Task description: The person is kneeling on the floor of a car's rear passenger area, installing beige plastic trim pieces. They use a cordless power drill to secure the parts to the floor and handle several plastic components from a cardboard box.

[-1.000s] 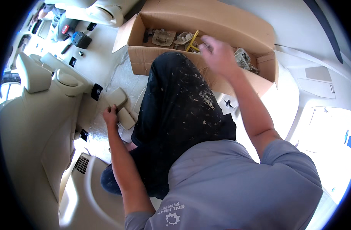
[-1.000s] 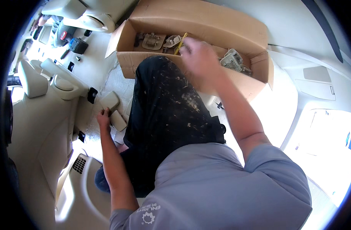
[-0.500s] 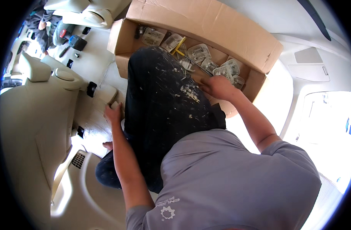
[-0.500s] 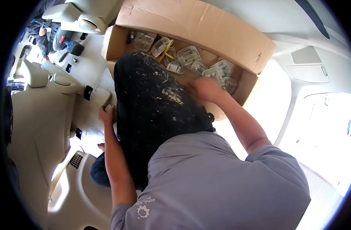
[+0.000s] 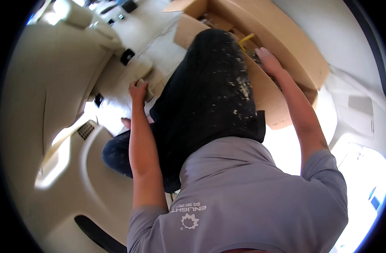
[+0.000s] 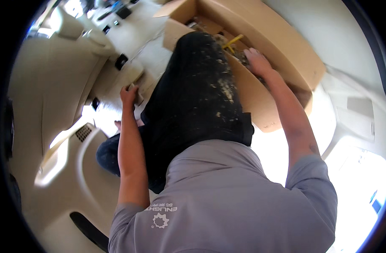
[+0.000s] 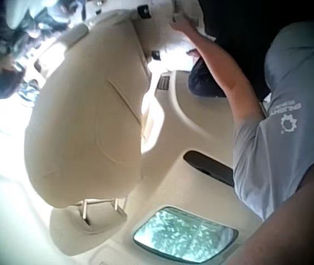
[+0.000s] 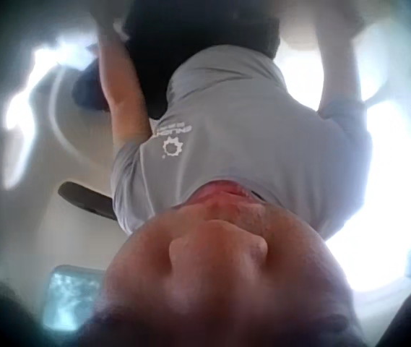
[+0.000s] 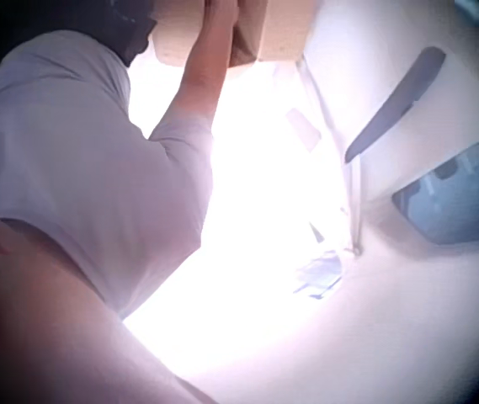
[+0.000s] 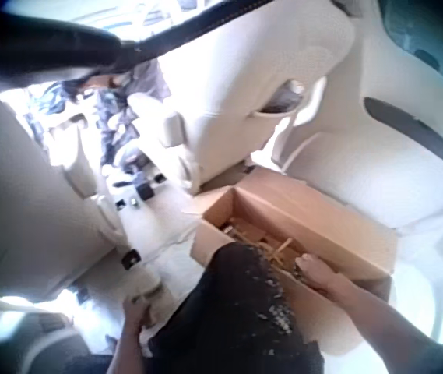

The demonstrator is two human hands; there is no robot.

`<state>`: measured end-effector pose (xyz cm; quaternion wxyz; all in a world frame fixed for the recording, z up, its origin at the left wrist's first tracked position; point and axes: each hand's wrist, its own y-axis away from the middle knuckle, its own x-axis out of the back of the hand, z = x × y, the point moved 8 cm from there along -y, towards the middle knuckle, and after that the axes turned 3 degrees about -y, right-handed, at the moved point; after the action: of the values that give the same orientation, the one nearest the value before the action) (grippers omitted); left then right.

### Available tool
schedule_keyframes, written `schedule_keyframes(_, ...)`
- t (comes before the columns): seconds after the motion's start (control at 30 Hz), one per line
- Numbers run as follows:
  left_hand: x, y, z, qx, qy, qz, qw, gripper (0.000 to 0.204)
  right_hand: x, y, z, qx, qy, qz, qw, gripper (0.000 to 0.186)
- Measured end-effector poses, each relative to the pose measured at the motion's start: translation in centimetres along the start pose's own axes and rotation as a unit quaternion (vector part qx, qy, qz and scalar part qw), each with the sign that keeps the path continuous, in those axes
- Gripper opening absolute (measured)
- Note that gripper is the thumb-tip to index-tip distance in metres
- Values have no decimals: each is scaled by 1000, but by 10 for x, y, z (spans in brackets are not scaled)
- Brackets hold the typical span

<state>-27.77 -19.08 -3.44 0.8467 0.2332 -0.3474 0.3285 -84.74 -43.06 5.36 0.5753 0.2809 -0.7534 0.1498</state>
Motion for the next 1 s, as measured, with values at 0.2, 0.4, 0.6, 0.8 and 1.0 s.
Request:
schedule_keyframes(0.2, -13, 28, -14, 221, 523, -134, 813, 27, -11, -15, 7, 48, 11, -20, 999, 54)
schedule_keyframes(0.4, -1, 21, -35, 160, 239, -40, 957, 45, 39, -8, -18, -133, 79, -37, 987, 54)
schedule_keyframes(0.6, -20, 29, 20, -8, -150, -65, 987, 62, 123, 42, -12, -179, -202, 221, 937, 64)
schedule_keyframes(0.8, 23, 69, 125, -156, -29, 48, 986, 53, 120, 55, -126, 19, -806, 72, 587, 81)
schedule_keyframes(1.0, 81, 209, 291, -286, 375, -277, 838, 97, 91, 43, -225, 79, -856, -135, 493, 80)
